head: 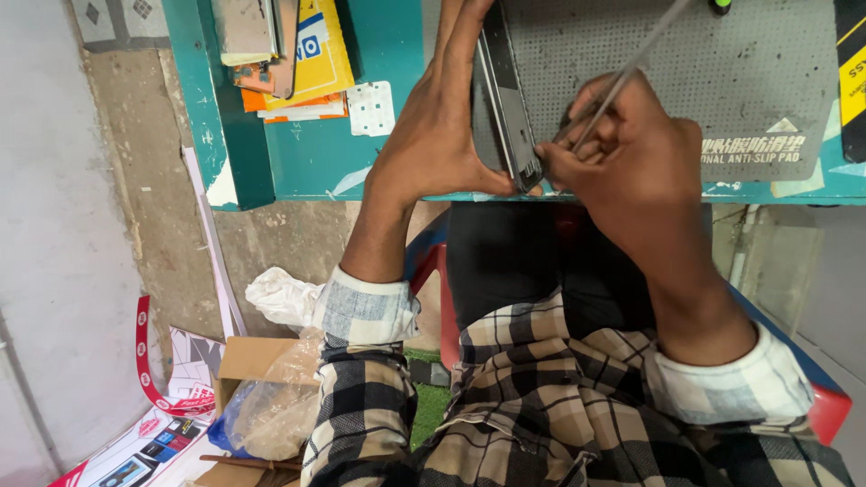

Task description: The person applies liquid from a bottle to the edge of a disassembled phone frame and then uses a metal tool to scrape and clean the frame's interior. The person continues to scrape the frame while another person stands nearby.

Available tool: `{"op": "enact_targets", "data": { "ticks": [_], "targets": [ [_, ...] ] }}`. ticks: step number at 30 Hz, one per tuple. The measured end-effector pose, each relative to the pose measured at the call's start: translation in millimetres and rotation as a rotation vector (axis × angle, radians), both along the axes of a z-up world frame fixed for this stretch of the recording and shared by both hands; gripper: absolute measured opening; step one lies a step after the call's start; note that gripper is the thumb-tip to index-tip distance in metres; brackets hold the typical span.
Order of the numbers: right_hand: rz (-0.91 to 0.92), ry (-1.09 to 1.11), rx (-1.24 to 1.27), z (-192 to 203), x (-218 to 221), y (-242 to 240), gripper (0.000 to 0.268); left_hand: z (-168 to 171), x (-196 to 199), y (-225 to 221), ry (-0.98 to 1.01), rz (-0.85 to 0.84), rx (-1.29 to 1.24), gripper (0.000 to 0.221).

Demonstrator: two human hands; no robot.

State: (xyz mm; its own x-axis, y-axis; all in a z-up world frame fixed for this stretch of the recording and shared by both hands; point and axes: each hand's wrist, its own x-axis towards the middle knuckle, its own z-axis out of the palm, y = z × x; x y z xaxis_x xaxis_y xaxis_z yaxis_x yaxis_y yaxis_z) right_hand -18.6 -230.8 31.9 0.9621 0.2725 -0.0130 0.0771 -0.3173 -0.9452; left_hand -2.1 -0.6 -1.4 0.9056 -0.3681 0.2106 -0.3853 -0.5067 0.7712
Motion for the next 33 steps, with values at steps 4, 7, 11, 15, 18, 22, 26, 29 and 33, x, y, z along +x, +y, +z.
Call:
{"op": "enact_targets", "data": {
  "ticks": [4,7,11,15,18,22,26,29,33],
  "targets": [
    [0.013,0.089,0.151,-7.2,0.5,-1.3,0.028,-1.8,-1.3,0.7,-0.007,0.008,0.017,0.163],
    [0.011,0.071,0.248,-10.7,-3.2,-8.8,0.026,-6.1,0.0,-1.4,-0.022,0.018,0.016,0.166],
    [-0.035,0.310,0.424,-7.2,-8.2,-22.2,0.019,-10.4,-2.5,2.6,-0.027,0.000,0.027,0.162],
    [-0.040,0.310,0.467,-10.9,-7.7,-26.8,0.020,-11.1,-2.5,4.1,-0.032,-0.003,0.037,0.161],
    [-0.041,0.250,0.597,-19.9,-11.6,-24.3,0.029,-12.8,-3.0,3.7,-0.032,0.004,0.050,0.162],
    [-0.048,0.150,0.441,-23.0,-13.6,-18.8,0.031,-12.2,-4.6,5.8,-0.019,0.011,0.071,0.156],
    [-0.038,0.061,0.327,-18.5,-12.2,-12.1,0.029,-11.0,-3.7,6.3,-0.028,0.004,0.052,0.156],
    [-0.040,0.035,0.288,-12.2,-12.2,-7.5,0.028,-11.0,-4.2,6.1,-0.012,0.006,0.043,0.157],
    [-0.055,0.016,0.290,-3.1,-9.6,-0.8,0.029,-11.2,-4.1,7.1,-0.015,0.005,0.058,0.156]
  ]
}}
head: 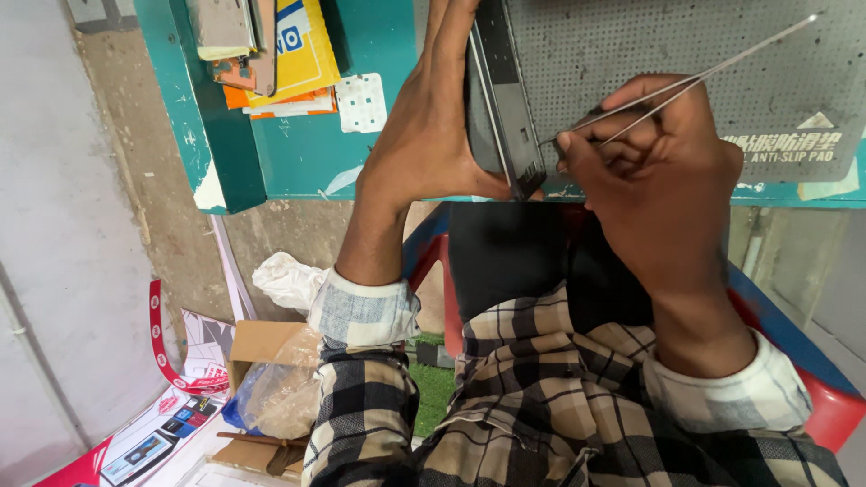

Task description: The person applies liquid from a bottle to the edge of a disassembled phone frame and then uses a metal tool to scrape and clean the frame's interior. The person continues to scrape the frame while another person stands nearby.

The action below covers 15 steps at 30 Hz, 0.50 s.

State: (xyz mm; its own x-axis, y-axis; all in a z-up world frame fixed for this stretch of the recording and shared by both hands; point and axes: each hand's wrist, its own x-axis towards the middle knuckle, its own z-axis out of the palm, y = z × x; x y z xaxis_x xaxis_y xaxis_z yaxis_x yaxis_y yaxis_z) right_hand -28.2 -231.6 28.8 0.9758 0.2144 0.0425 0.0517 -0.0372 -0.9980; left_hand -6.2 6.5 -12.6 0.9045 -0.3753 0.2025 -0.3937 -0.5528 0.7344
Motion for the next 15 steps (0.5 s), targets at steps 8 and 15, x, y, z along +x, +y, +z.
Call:
{"op": "enact_targets", "data": {
  "ticks": [8,15],
  "targets": [
    [-0.042,0.114,0.014,4.4,3.6,2.9,0.031,-3.6,1.2,0.5,-0.015,-0.007,0.019,0.161],
    [-0.028,-0.011,-0.048,4.6,3.7,3.5,0.027,1.6,0.4,-0.1,0.006,-0.004,0.011,0.156]
  ]
}}
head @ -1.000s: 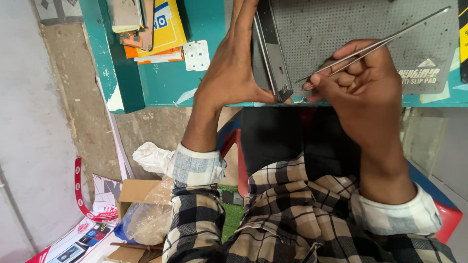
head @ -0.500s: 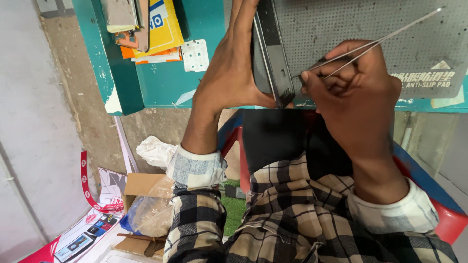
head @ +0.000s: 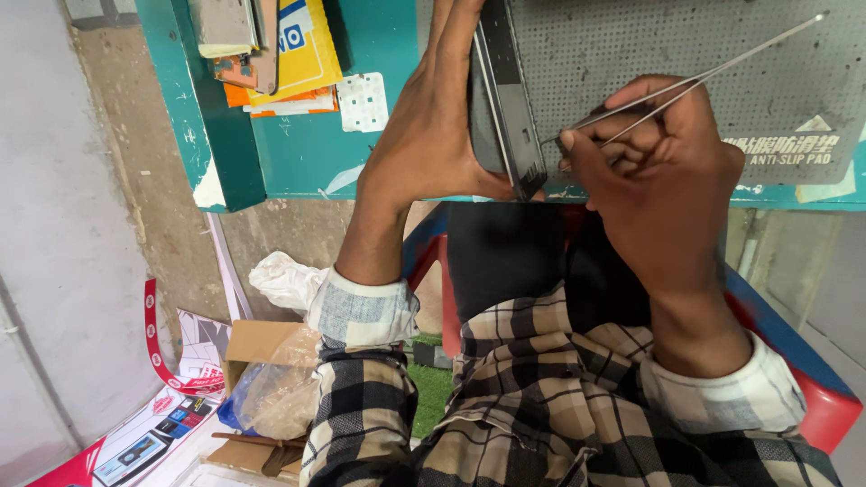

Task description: The person applies liquid from a bottle to the edge of a disassembled phone frame and then uses a metal tool to scrape and clean the frame's interior. The person continues to scrape the frame while another person stands nearby.

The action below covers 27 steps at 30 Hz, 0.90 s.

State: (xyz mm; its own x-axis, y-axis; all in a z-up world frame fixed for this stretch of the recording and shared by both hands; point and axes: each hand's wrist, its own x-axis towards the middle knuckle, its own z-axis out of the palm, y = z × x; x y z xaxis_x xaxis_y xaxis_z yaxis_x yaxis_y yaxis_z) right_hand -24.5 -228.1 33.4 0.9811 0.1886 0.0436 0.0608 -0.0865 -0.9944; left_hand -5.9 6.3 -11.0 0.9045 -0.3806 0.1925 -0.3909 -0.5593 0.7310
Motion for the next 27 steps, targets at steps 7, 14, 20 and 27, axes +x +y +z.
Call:
{"op": "enact_targets", "data": {
  "ticks": [7,14,20,27],
  "targets": [
    [0.011,-0.022,-0.067,2.8,1.6,-1.0,0.026,0.6,-0.1,-2.5,-0.039,-0.004,0.017,0.160],
    [0.032,0.020,-0.144,-9.0,2.5,-5.3,0.023,-4.1,-0.6,-1.0,0.009,0.017,0.021,0.158],
    [0.029,0.031,-0.121,-6.7,-10.9,-12.8,0.025,-4.8,0.3,-2.1,0.001,0.018,0.021,0.158],
    [0.028,0.125,-0.056,-11.1,-4.7,-12.2,0.023,-7.4,-1.8,-0.8,0.015,0.018,0.038,0.158]
  ]
}}
